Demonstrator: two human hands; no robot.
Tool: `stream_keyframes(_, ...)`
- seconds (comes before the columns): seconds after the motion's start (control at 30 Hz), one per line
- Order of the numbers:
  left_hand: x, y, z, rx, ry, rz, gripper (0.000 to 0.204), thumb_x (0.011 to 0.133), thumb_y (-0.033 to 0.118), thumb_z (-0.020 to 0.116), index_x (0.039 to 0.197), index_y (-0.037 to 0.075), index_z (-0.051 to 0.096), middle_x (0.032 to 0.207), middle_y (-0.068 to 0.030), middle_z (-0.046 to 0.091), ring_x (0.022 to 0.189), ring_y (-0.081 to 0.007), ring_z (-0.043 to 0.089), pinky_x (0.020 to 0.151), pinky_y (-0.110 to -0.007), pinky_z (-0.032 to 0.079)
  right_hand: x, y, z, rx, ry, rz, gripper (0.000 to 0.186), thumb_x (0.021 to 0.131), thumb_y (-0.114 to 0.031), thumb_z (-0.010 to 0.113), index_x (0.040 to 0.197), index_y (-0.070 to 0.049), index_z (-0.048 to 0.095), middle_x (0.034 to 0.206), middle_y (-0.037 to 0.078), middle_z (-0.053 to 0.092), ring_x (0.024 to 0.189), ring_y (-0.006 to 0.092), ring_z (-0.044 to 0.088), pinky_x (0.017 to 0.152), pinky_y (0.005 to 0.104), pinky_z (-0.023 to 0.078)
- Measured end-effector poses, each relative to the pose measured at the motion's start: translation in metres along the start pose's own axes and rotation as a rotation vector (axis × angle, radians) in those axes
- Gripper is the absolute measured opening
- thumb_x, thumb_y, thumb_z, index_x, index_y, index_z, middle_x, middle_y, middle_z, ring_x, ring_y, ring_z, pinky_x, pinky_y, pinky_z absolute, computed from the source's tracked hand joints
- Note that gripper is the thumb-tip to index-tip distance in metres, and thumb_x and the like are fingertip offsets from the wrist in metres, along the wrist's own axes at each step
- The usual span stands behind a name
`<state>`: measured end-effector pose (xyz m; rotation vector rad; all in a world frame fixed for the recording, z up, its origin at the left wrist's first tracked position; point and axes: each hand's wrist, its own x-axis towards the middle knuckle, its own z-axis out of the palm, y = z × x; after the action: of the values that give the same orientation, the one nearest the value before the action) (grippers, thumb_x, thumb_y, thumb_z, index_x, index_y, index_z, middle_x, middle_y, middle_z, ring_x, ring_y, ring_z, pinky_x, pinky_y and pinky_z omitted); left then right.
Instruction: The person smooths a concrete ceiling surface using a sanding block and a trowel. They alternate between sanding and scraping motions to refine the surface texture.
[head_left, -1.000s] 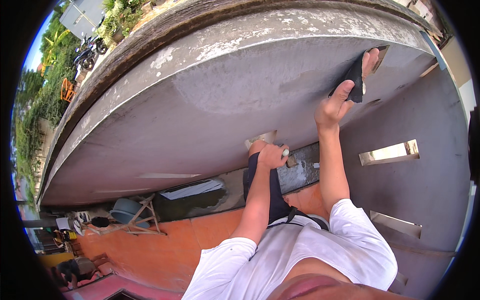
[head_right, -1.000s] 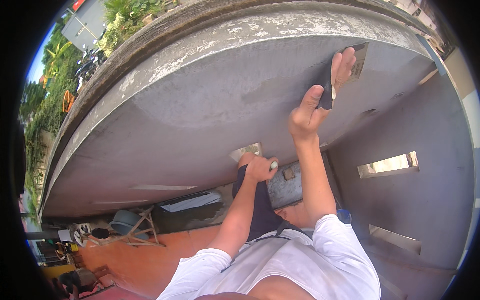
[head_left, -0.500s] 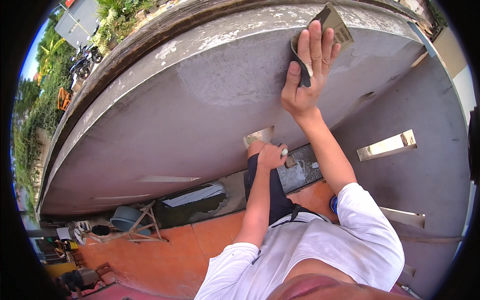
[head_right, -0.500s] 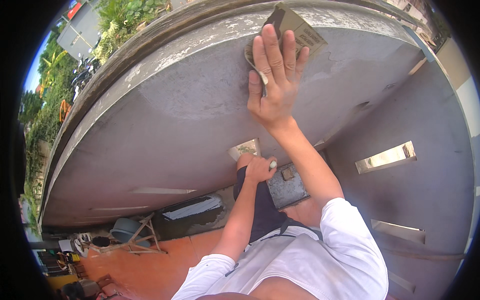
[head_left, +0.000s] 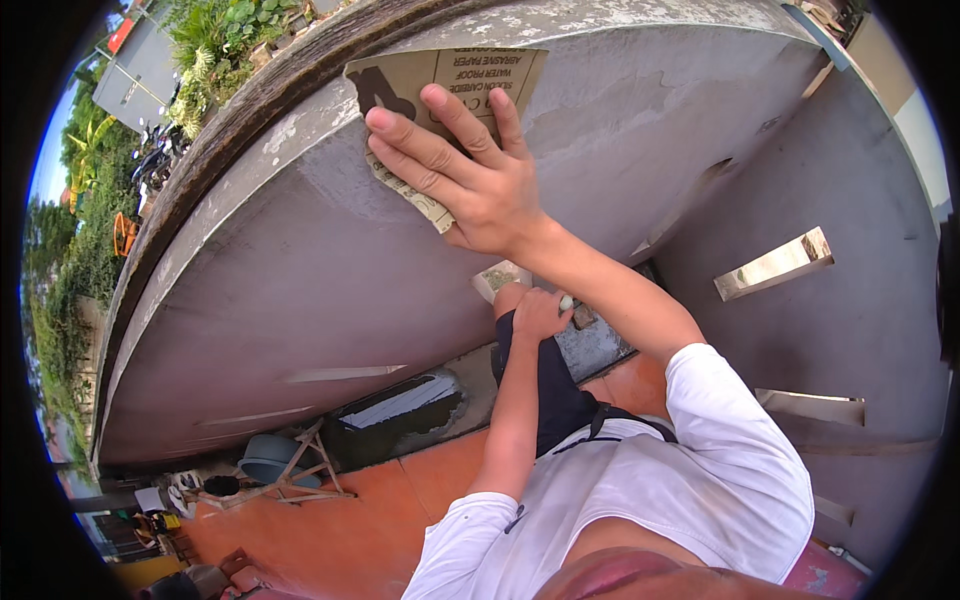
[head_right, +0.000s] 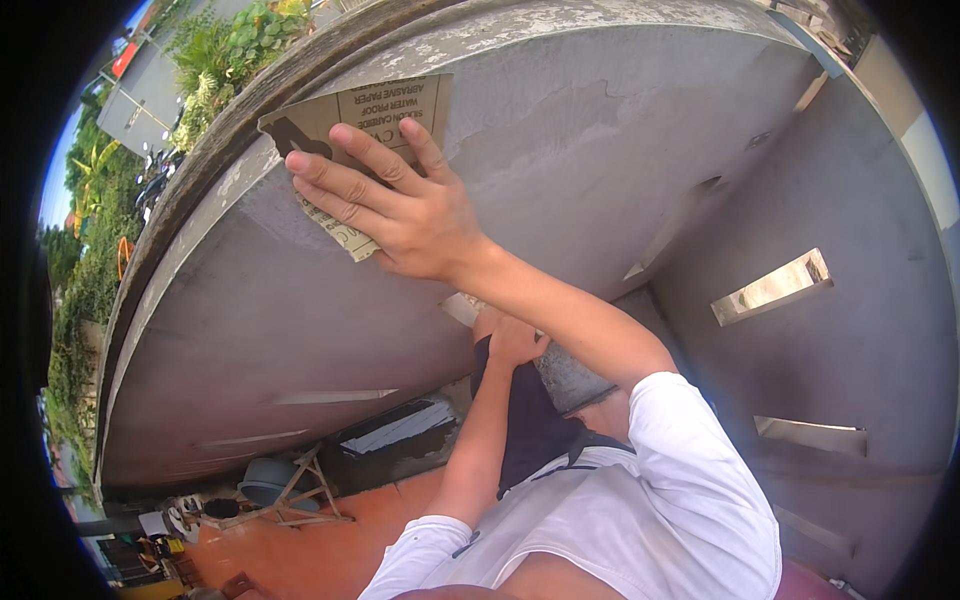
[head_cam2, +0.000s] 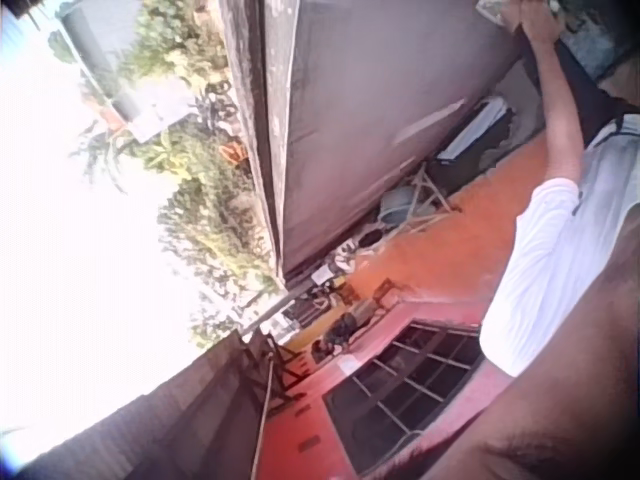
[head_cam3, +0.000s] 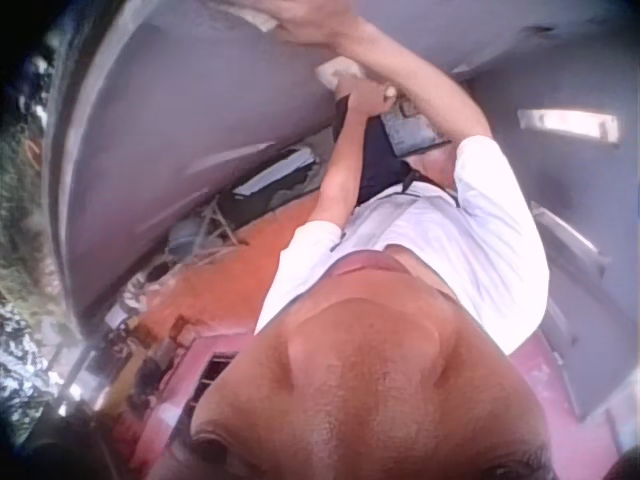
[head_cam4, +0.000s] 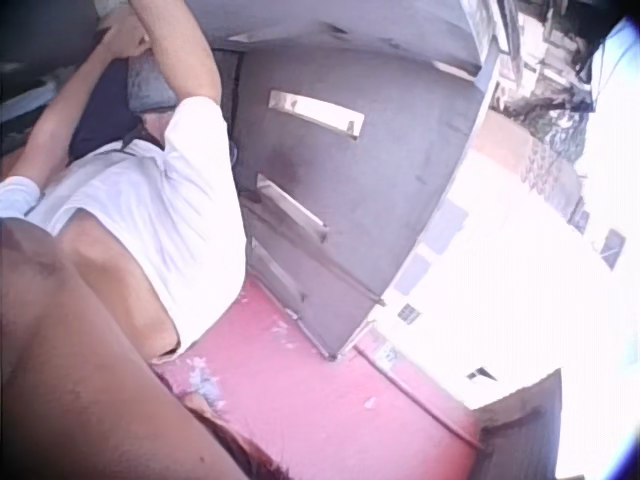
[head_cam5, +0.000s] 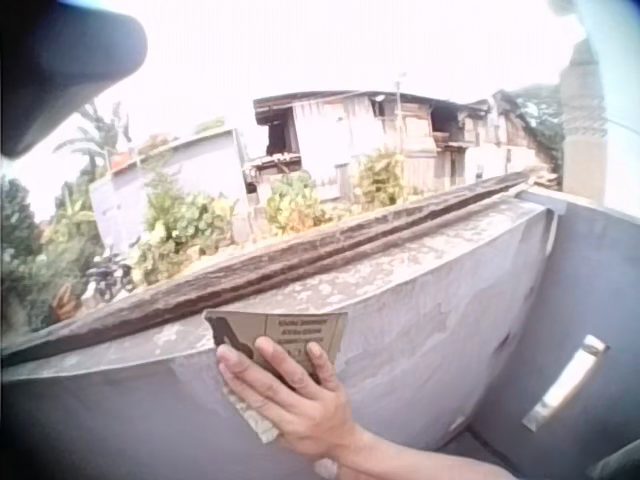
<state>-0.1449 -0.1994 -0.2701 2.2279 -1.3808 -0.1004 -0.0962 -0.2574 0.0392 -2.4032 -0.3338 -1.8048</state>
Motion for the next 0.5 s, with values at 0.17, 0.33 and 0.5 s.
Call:
stream_keyframes(0.17, -0.02, -0.013, 0.003, -0.046, -0.099, -0.048, 0.019, 0.09, 0.033, 0.066, 0.103, 0.019, 0.069, 0.071, -0.0177, 0.067, 0.078, -0.0381, 0.068, 0.079, -0.05, 0.053, -0.013, 0.1, -0.052, -0.185, 0.226, 0.173, 0.043, 0.107, -0.02, 0.047, 0.147, -0.01, 0.058, 0.159, 0.003, 0.05, 0.155, 0.031, 0.031, 0.127, 0.0536, 0.01)
stream_keyframes(0.33, -0.038, -0.014, -0.011, -0.075, -0.045, -0.088, 0.017, 0.089, 0.031, 0.067, 0.1, 0.018, 0.07, 0.077, -0.0192, 0.068, 0.081, -0.0384, 0.068, 0.08, -0.05, 0.053, -0.026, 0.159, -0.084, -0.153, 0.424, 0.479, 0.048, 0.111, -0.022, 0.04, 0.152, 0.003, 0.043, 0.157, 0.01, 0.05, 0.152, 0.0312, 0.035, 0.127, 0.0502, 0.014)
stream_keyframes(0.5, -0.044, -0.02, -0.011, -0.055, -0.021, -0.074, 0.02, 0.087, 0.031, 0.069, 0.102, 0.018, 0.071, 0.091, -0.0224, 0.069, 0.086, -0.0394, 0.068, 0.081, -0.05, 0.053, 0.001, 0.083, -0.041, 0.056, 0.463, 0.418, 0.049, 0.11, -0.02, 0.04, 0.154, 0.0, 0.043, 0.162, 0.012, 0.043, 0.156, 0.0342, 0.026, 0.127, 0.0503, 0.012)
